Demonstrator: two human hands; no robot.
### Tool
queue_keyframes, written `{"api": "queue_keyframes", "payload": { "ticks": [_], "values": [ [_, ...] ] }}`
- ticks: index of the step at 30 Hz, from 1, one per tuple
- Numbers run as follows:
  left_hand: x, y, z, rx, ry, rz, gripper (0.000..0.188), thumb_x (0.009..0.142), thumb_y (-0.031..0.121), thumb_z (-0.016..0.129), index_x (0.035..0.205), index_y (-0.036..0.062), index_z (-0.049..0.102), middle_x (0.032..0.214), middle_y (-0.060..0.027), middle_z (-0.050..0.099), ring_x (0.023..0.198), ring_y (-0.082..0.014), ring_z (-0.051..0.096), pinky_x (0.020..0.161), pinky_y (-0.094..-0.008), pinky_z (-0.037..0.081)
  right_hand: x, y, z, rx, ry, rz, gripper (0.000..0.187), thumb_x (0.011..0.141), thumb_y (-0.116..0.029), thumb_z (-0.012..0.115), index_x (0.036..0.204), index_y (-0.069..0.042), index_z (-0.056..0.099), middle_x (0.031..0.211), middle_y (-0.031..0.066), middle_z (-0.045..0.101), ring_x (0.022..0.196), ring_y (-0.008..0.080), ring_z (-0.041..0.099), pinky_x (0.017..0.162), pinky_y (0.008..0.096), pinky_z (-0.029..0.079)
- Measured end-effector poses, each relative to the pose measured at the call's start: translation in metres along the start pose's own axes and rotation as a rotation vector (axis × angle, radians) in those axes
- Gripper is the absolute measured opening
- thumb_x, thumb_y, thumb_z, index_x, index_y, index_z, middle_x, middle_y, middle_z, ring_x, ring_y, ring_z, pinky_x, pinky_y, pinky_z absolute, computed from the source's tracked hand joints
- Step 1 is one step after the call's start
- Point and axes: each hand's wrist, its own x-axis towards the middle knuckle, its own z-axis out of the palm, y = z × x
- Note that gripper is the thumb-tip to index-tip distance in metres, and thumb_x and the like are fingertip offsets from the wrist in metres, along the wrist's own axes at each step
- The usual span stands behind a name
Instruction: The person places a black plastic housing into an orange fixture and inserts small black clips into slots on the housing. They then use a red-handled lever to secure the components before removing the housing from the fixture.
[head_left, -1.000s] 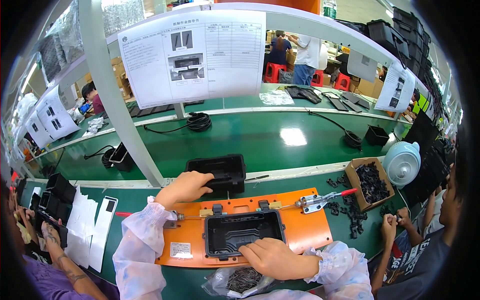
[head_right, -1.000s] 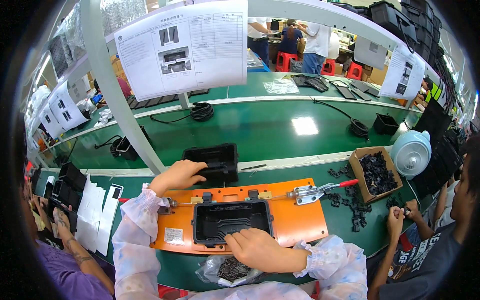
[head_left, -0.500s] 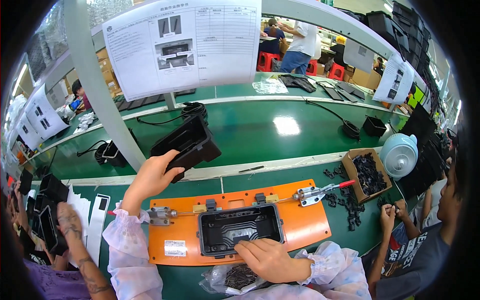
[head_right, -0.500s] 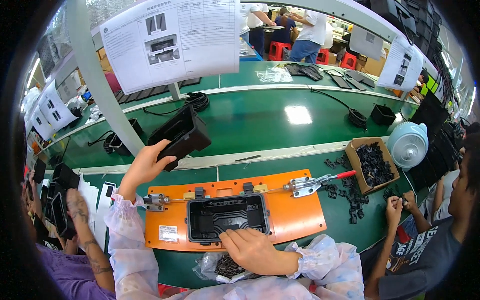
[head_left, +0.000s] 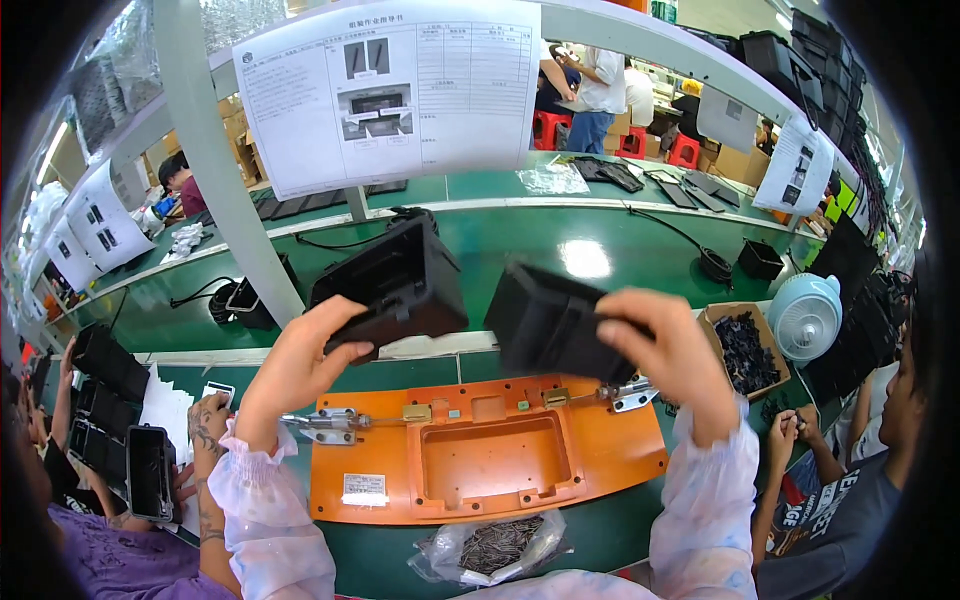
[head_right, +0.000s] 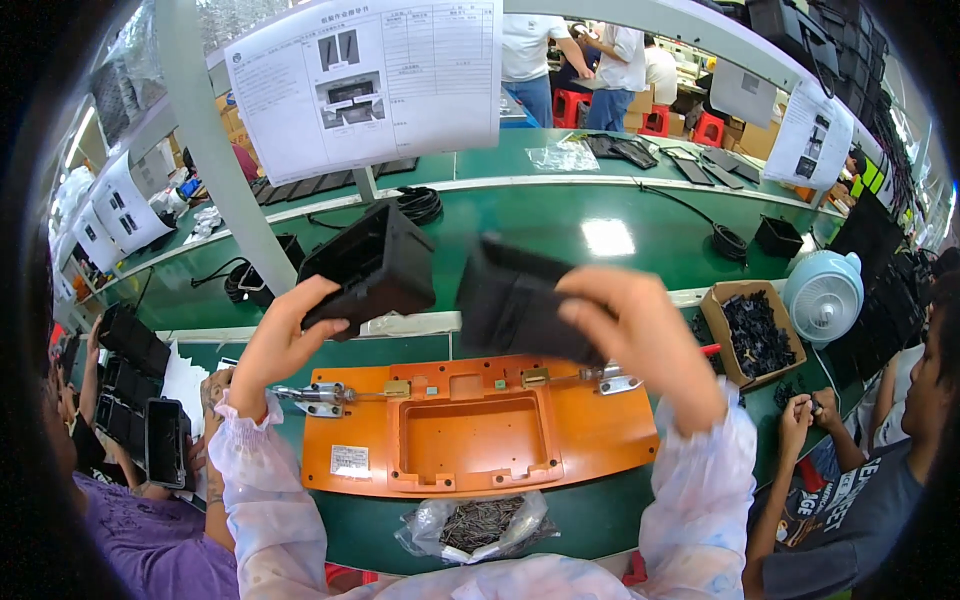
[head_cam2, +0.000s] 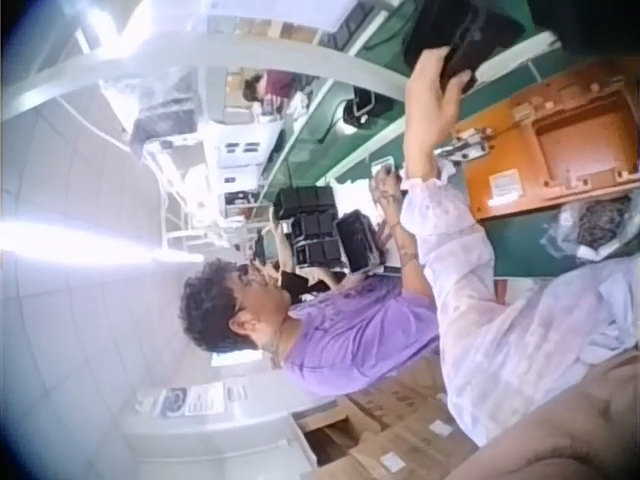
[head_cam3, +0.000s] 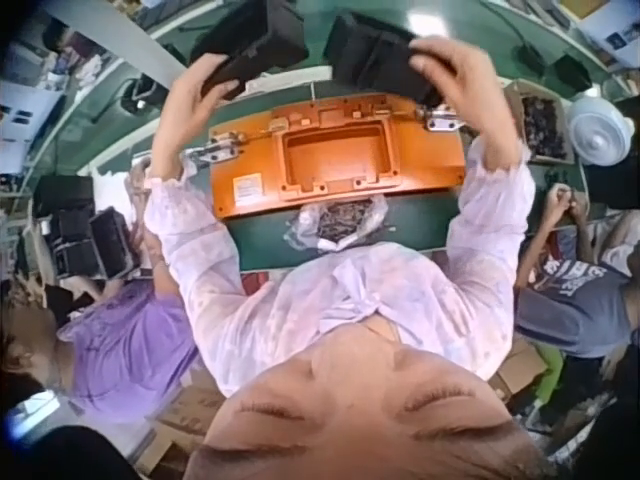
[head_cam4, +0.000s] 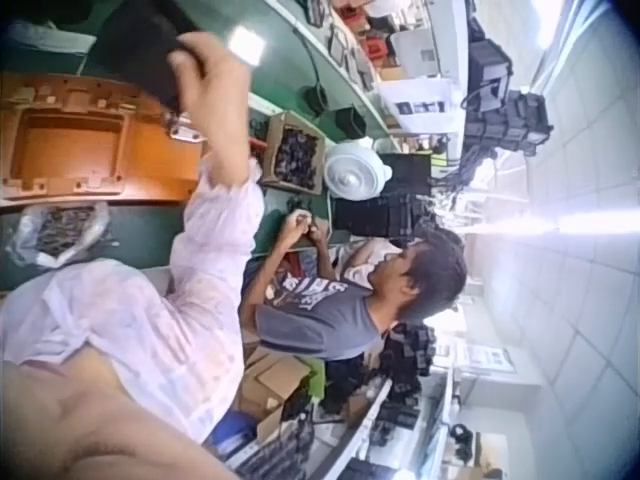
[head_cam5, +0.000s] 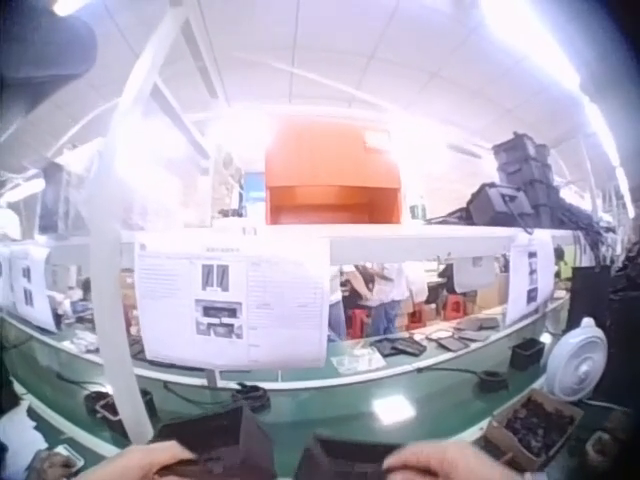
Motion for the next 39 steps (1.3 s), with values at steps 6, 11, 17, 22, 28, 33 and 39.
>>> {"api": "queue_keyframes", "payload": {
  "ticks": [6,11,17,22,28,33,39],
  "values": [
    [-0.009,0.049,0.0,0.152,-0.152,0.399,0.039,0.07,-0.007,0.069,0.108,0.0046,0.064,0.099,-0.0122,0.063,0.101,-0.0348,0.058,0.092,-0.0448,0.047,0.098,0.162,0.015,-0.385,0.037,-0.094,0.019,0.077,-0.009,0.078,0.096,-0.005,0.077,0.099,0.0102,0.066,0.096,0.0308,0.063,0.085,0.0422,0.051],
    [-0.018,0.061,0.033,0.141,-0.324,0.454,0.024,0.08,-0.005,0.064,0.101,0.0073,0.061,0.126,-0.009,0.063,0.134,-0.0308,0.052,0.119,-0.0566,0.03,0.132,0.23,0.074,-0.505,0.007,-0.042,0.02,0.073,-0.008,0.079,0.093,-0.01,0.079,0.099,0.0081,0.064,0.103,0.0304,0.062,0.088,0.0431,0.052],
    [-0.013,0.05,0.051,0.009,-0.293,0.471,0.018,0.082,0.005,0.068,0.098,0.0056,0.06,0.152,-0.0126,0.049,0.145,-0.0365,0.041,0.116,-0.046,0.038,0.14,0.234,0.108,-0.647,-0.084,-0.113,0.011,0.079,-0.006,0.069,0.086,-0.009,0.076,0.101,0.0118,0.065,0.092,0.0348,0.067,0.082,0.044,0.055],
    [0.002,0.052,0.057,-0.629,-0.382,-0.291,0.04,0.087,0.021,0.069,0.124,0.0085,0.061,0.16,-0.0115,0.029,0.143,-0.0361,0.039,0.115,-0.0416,0.037,0.127,0.189,0.102,-0.514,-0.031,-0.031,0.027,0.083,-0.009,0.069,0.11,-0.006,0.071,0.108,0.0175,0.066,0.098,0.0377,0.067,0.086,0.0465,0.055],
    [0.018,0.049,0.064,-0.649,-0.582,-0.289,0.063,0.09,0.027,0.069,0.148,0.0167,0.045,0.159,-0.0132,0.033,0.142,-0.0396,0.042,0.117,-0.0448,0.034,0.077,0.131,0.034,-0.191,0.139,-0.003,0.032,0.087,-0.01,0.074,0.118,-0.005,0.069,0.092,0.0105,0.069,0.07,0.022,0.068,0.066,0.0337,0.055],
    [0.021,0.036,0.066,-0.194,-0.593,0.459,0.051,0.093,0.007,0.062,0.14,0.0265,0.059,0.163,-0.0119,0.029,0.134,-0.0367,0.053,0.108,-0.0362,0.046,0.025,0.088,-0.003,0.032,0.14,0.182,0.027,0.096,-0.009,0.067,0.122,-0.002,0.067,0.087,0.0037,0.066,0.071,0.008,0.063,0.063,0.0233,0.052],
    [0.05,0.042,0.062,-0.146,-0.687,0.456,0.068,0.075,-0.015,0.059,0.131,0.023,0.069,0.14,-0.0158,0.053,0.114,-0.0339,0.062,0.092,-0.0371,0.053,-0.036,0.095,-0.03,0.153,0.211,0.3,0.025,0.098,-0.011,0.066,0.121,-0.001,0.068,0.084,0.0014,0.068,0.071,0.006,0.062,0.063,0.0214,0.051]
  ]
}}
